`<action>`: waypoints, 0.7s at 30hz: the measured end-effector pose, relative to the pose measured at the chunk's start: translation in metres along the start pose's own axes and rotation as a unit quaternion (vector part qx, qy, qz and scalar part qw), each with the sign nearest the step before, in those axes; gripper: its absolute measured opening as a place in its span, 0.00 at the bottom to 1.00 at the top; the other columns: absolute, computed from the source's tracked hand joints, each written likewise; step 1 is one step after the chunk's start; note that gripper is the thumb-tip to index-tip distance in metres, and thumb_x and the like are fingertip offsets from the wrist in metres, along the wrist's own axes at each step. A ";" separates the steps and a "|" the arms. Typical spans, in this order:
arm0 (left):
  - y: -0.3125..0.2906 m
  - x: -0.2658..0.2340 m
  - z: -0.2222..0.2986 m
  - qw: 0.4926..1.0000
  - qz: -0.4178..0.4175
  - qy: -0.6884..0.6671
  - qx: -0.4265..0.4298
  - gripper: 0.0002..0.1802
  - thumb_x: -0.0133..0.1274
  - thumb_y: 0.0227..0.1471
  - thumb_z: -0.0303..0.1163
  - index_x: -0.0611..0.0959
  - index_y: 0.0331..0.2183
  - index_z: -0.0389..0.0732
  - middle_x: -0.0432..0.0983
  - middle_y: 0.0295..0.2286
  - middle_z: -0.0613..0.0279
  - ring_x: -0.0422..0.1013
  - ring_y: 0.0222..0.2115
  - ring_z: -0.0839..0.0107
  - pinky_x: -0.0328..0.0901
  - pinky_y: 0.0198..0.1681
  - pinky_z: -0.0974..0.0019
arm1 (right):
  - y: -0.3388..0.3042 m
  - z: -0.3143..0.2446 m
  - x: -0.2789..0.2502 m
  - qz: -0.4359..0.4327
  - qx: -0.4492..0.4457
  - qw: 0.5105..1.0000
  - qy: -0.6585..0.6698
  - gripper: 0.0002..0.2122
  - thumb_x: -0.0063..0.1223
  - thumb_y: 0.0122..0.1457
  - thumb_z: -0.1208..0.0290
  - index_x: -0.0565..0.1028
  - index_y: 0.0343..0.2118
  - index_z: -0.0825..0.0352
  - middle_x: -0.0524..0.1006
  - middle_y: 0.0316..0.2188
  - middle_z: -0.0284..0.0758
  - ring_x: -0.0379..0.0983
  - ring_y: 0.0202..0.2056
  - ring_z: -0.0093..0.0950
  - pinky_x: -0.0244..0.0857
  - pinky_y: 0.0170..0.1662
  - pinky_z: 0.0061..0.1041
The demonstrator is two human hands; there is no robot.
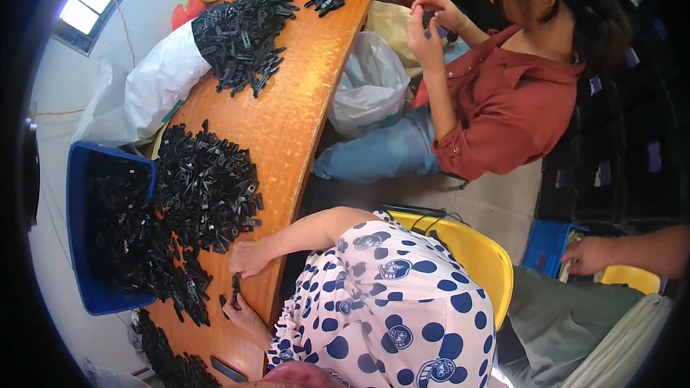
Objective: The person assembles plastic parts by fitting small plastic pieces onto base pieces by hand and sets the assembled components on the table. The person periodically gathers the assembled parts and places them into a container.
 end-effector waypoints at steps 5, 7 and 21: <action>-0.004 0.002 0.010 1.000 0.003 0.016 0.004 0.09 0.58 0.56 0.25 0.77 0.37 0.31 0.71 0.33 0.56 0.69 0.32 0.64 0.66 0.36 0.66 | -0.003 0.000 -0.001 -0.002 -0.009 1.000 0.002 0.12 0.64 0.50 0.60 0.80 0.31 0.63 0.80 0.29 0.37 0.78 0.37 0.38 0.68 0.38 0.38; -0.001 0.002 0.006 1.000 0.000 -0.002 0.008 0.09 0.58 0.56 0.25 0.78 0.37 0.31 0.69 0.33 0.58 0.68 0.30 0.66 0.65 0.34 0.67 | -0.003 0.001 -0.001 -0.003 -0.011 1.000 0.000 0.12 0.64 0.50 0.60 0.80 0.31 0.63 0.80 0.29 0.37 0.78 0.37 0.37 0.68 0.38 0.37; -0.003 0.002 0.002 0.999 0.012 -0.045 0.026 0.08 0.58 0.54 0.22 0.80 0.38 0.33 0.68 0.33 0.60 0.68 0.30 0.69 0.64 0.31 0.69 | -0.003 -0.001 0.001 -0.004 -0.006 1.000 -0.004 0.13 0.63 0.49 0.59 0.75 0.31 0.62 0.76 0.28 0.36 0.76 0.36 0.39 0.65 0.38 0.42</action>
Point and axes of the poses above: each hand's wrist, its own y-axis towards the middle knuckle, its own x-axis out of the palm, z = x × y, the point moved 2 cm from there along y, towards the middle knuckle
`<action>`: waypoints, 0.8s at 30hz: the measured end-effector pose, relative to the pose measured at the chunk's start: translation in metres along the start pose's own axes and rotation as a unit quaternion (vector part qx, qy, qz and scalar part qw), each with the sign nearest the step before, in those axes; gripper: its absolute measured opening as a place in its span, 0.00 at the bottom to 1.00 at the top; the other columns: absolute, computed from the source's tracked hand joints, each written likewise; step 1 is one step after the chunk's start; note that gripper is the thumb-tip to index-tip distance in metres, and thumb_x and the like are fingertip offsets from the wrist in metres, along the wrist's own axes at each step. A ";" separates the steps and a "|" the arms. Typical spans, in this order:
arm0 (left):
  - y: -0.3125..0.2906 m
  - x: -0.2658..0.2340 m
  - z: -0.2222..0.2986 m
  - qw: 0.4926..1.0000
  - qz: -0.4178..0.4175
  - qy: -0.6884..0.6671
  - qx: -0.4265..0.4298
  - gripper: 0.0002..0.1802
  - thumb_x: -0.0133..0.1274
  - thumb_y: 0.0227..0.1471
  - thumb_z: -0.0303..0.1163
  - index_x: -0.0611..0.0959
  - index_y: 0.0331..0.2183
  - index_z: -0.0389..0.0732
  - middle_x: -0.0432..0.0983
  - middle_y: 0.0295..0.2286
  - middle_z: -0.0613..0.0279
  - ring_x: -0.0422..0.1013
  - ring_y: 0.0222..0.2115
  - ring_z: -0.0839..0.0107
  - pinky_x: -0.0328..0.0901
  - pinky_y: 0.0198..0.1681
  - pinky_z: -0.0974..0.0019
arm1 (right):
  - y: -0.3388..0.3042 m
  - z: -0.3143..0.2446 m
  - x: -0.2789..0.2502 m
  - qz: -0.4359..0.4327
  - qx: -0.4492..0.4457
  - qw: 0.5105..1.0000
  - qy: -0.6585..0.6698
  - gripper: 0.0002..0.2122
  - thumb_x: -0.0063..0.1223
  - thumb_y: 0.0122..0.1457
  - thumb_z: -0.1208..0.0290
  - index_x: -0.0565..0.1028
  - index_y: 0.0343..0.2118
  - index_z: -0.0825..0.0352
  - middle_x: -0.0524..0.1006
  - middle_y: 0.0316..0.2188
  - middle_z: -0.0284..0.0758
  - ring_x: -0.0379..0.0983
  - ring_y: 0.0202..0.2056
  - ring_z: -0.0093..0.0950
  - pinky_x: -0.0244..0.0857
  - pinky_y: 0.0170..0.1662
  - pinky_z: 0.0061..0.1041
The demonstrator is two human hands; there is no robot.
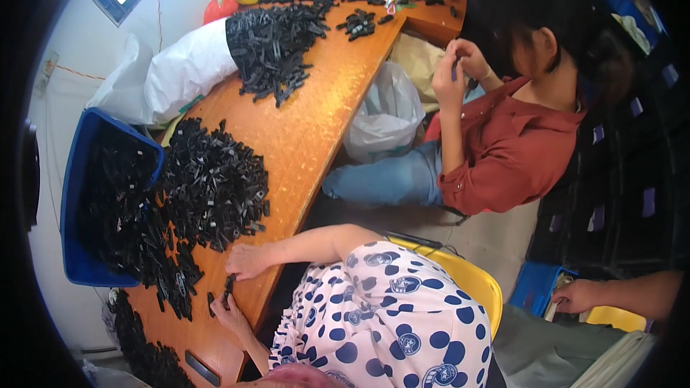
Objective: The person assembles plastic parts by fitting small plastic pieces onto base pieces by hand and sets the assembled components on the table. The person periodically gathers the assembled parts and places them into a container.
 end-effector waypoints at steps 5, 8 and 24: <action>-0.001 0.005 -0.005 1.000 -0.004 0.001 -0.012 0.09 0.59 0.52 0.21 0.80 0.38 0.33 0.68 0.34 0.60 0.68 0.28 0.70 0.64 0.31 0.70 | -0.006 0.000 -0.009 -0.020 0.010 0.999 0.024 0.14 0.63 0.50 0.58 0.75 0.33 0.62 0.76 0.30 0.37 0.75 0.38 0.41 0.65 0.39 0.42; 0.000 0.006 -0.005 1.000 -0.005 -0.009 -0.020 0.10 0.59 0.52 0.21 0.80 0.39 0.33 0.68 0.34 0.60 0.68 0.29 0.70 0.65 0.32 0.70 | -0.005 0.000 -0.010 -0.003 -0.012 1.000 0.025 0.14 0.63 0.50 0.60 0.75 0.33 0.63 0.76 0.30 0.37 0.75 0.38 0.41 0.65 0.39 0.42; -0.004 -0.004 0.001 0.999 -0.029 -0.017 0.009 0.09 0.57 0.52 0.20 0.79 0.38 0.33 0.68 0.36 0.57 0.70 0.37 0.64 0.66 0.39 0.68 | -0.004 -0.008 -0.018 0.000 -0.036 0.998 0.060 0.12 0.61 0.53 0.63 0.74 0.33 0.64 0.75 0.29 0.39 0.74 0.36 0.43 0.64 0.36 0.43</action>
Point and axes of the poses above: each hand's wrist, its own y-axis towards the middle knuckle, its own x-axis out of the palm, z = x × y, the point moved 2 cm from there along y, towards the middle knuckle
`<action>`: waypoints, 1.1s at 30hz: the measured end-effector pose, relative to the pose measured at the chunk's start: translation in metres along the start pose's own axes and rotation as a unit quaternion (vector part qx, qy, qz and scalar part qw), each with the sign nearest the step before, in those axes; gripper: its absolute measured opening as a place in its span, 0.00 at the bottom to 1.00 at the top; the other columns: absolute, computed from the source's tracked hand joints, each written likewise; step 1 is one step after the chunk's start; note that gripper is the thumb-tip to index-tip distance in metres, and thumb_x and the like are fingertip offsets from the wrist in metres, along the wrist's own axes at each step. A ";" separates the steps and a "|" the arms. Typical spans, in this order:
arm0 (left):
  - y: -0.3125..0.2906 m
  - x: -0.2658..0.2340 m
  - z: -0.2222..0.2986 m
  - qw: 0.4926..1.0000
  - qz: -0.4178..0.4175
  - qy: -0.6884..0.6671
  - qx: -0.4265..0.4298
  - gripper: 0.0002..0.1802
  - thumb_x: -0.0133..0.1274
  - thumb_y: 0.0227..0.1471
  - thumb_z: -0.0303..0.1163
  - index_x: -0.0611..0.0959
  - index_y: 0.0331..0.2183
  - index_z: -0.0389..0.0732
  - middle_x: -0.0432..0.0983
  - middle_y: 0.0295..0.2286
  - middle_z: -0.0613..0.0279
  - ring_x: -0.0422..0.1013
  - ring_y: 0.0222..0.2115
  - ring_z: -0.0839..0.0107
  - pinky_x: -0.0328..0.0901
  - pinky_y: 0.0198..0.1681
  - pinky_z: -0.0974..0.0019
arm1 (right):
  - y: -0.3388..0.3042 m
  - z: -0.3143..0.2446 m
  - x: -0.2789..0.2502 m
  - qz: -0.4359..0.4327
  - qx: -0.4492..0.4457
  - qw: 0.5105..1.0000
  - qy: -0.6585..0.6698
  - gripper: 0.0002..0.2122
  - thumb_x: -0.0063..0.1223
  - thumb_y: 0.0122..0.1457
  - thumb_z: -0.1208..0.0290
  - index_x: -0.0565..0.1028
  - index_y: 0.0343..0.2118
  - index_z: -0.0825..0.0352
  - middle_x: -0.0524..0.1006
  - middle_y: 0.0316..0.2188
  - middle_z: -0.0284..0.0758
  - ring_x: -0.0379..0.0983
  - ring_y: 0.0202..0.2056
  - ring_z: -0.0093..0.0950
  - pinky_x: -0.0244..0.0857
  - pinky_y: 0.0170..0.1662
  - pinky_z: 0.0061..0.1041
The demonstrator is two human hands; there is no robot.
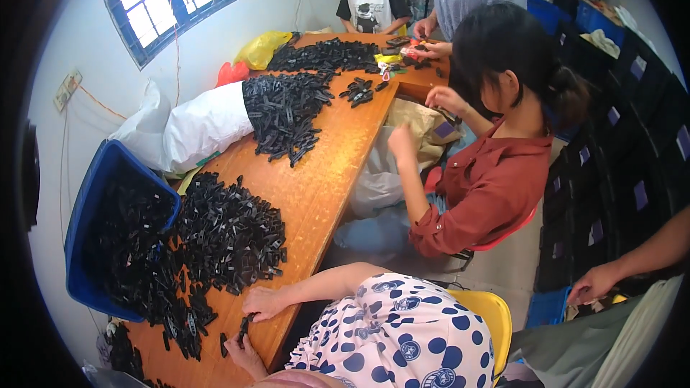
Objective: The person assembles plastic parts by fitting small plastic pieces onto base pieces by hand and sets the assembled components on the table. The person periodically gathers the assembled parts and places them into a container.
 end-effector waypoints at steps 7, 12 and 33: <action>0.002 0.008 -0.009 0.999 0.003 -0.035 -0.013 0.10 0.57 0.52 0.20 0.78 0.38 0.32 0.68 0.36 0.56 0.70 0.37 0.61 0.67 0.39 0.66 | -0.001 0.007 0.002 -0.003 -0.001 1.000 -0.008 0.12 0.62 0.52 0.63 0.72 0.32 0.64 0.74 0.28 0.40 0.74 0.35 0.43 0.63 0.36 0.43; 0.004 0.011 -0.011 1.000 0.005 -0.006 0.014 0.10 0.58 0.51 0.21 0.78 0.38 0.32 0.68 0.35 0.55 0.70 0.37 0.61 0.66 0.38 0.66 | -0.004 0.007 -0.002 -0.001 0.009 1.000 -0.010 0.12 0.61 0.52 0.63 0.72 0.31 0.65 0.74 0.28 0.40 0.74 0.35 0.44 0.63 0.36 0.43; 0.003 0.008 -0.016 1.000 0.005 0.023 0.021 0.09 0.60 0.51 0.24 0.80 0.37 0.37 0.67 0.34 0.57 0.69 0.32 0.63 0.65 0.31 0.66 | 0.001 0.003 -0.005 -0.008 0.013 1.000 -0.007 0.12 0.63 0.51 0.65 0.75 0.34 0.65 0.76 0.28 0.40 0.75 0.35 0.44 0.65 0.37 0.44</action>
Point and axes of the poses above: each hand's wrist, its own y-axis towards the middle knuckle, its own x-axis out of the palm, z = x × y, the point moved 2 cm from there along y, towards the middle knuckle
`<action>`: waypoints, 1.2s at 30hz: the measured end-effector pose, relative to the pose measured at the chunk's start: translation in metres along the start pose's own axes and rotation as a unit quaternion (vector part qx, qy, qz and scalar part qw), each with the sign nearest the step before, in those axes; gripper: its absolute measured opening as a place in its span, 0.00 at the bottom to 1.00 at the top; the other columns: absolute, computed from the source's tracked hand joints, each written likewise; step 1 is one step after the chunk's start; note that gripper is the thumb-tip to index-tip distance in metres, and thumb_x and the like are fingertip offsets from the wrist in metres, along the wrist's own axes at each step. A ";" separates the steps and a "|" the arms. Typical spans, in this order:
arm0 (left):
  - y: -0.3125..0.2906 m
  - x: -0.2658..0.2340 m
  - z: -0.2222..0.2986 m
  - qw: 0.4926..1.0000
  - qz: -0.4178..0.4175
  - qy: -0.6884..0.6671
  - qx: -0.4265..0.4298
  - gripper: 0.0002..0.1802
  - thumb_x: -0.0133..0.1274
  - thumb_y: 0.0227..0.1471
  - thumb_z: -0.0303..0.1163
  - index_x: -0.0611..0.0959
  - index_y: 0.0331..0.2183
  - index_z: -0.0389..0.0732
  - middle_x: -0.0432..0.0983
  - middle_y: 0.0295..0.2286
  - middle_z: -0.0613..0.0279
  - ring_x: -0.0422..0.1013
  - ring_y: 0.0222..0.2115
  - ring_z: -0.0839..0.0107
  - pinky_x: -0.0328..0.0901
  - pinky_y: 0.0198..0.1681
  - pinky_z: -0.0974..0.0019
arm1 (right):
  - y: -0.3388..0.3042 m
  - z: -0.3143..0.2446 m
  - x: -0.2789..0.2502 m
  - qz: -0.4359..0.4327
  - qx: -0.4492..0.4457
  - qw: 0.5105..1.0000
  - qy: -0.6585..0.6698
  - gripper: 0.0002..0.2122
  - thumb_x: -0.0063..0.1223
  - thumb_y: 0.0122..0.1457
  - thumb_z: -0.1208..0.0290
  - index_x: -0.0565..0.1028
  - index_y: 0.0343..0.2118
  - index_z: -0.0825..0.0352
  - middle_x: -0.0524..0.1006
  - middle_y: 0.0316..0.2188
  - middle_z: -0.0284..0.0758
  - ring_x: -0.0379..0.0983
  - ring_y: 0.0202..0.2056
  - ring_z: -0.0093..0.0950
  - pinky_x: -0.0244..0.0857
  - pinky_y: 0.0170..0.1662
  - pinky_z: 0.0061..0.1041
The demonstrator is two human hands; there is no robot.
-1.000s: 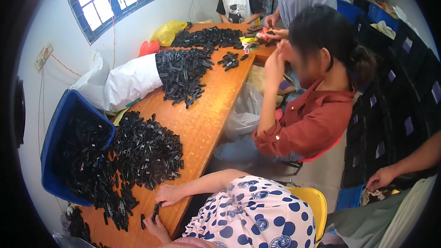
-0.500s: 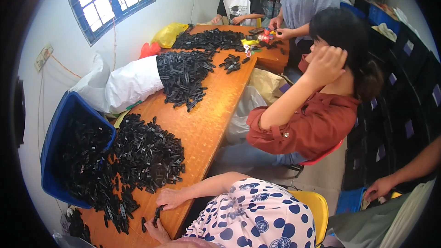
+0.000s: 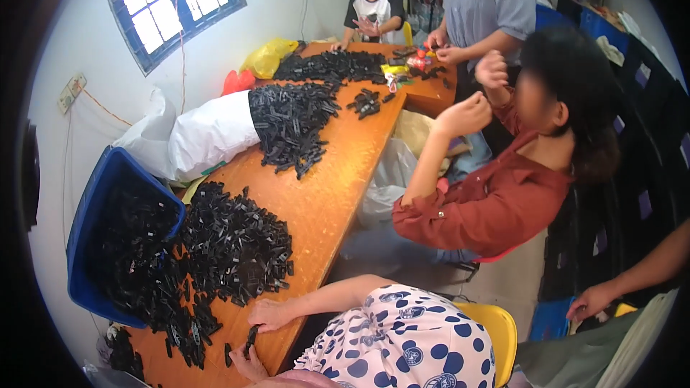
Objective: The person assembles plastic parts by fitting small plastic pieces onto base pieces by hand and sets the assembled components on the table. The person periodically gathers the assembled parts and places them into a container.
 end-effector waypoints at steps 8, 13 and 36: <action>0.006 -0.020 0.051 0.997 0.014 0.071 0.033 0.12 0.65 0.50 0.35 0.84 0.36 0.41 0.74 0.34 0.49 0.72 0.36 0.50 0.68 0.41 0.53 | -0.034 -0.015 -0.051 0.058 0.066 0.992 0.087 0.12 0.62 0.55 0.64 0.74 0.35 0.66 0.77 0.30 0.38 0.76 0.35 0.41 0.67 0.36 0.38; 0.002 -0.029 0.042 0.997 0.005 0.062 0.039 0.13 0.64 0.51 0.36 0.84 0.38 0.41 0.74 0.35 0.50 0.72 0.37 0.49 0.68 0.42 0.52 | -0.063 0.005 -0.097 0.066 0.122 0.990 -0.020 0.12 0.59 0.58 0.63 0.75 0.36 0.66 0.78 0.29 0.41 0.76 0.33 0.42 0.69 0.34 0.37; 0.012 0.002 0.028 1.000 -0.010 0.019 0.004 0.10 0.61 0.49 0.25 0.81 0.36 0.38 0.67 0.32 0.58 0.69 0.31 0.62 0.63 0.30 0.64 | -0.078 0.021 -0.107 0.061 0.085 0.988 -0.115 0.13 0.63 0.52 0.63 0.75 0.35 0.64 0.68 0.33 0.36 0.72 0.37 0.38 0.69 0.34 0.37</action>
Point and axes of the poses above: each hand's wrist, its own y-axis towards the middle knuckle, its own x-axis out of the palm, z = x × y, the point moved 2 cm from there along y, towards the middle knuckle
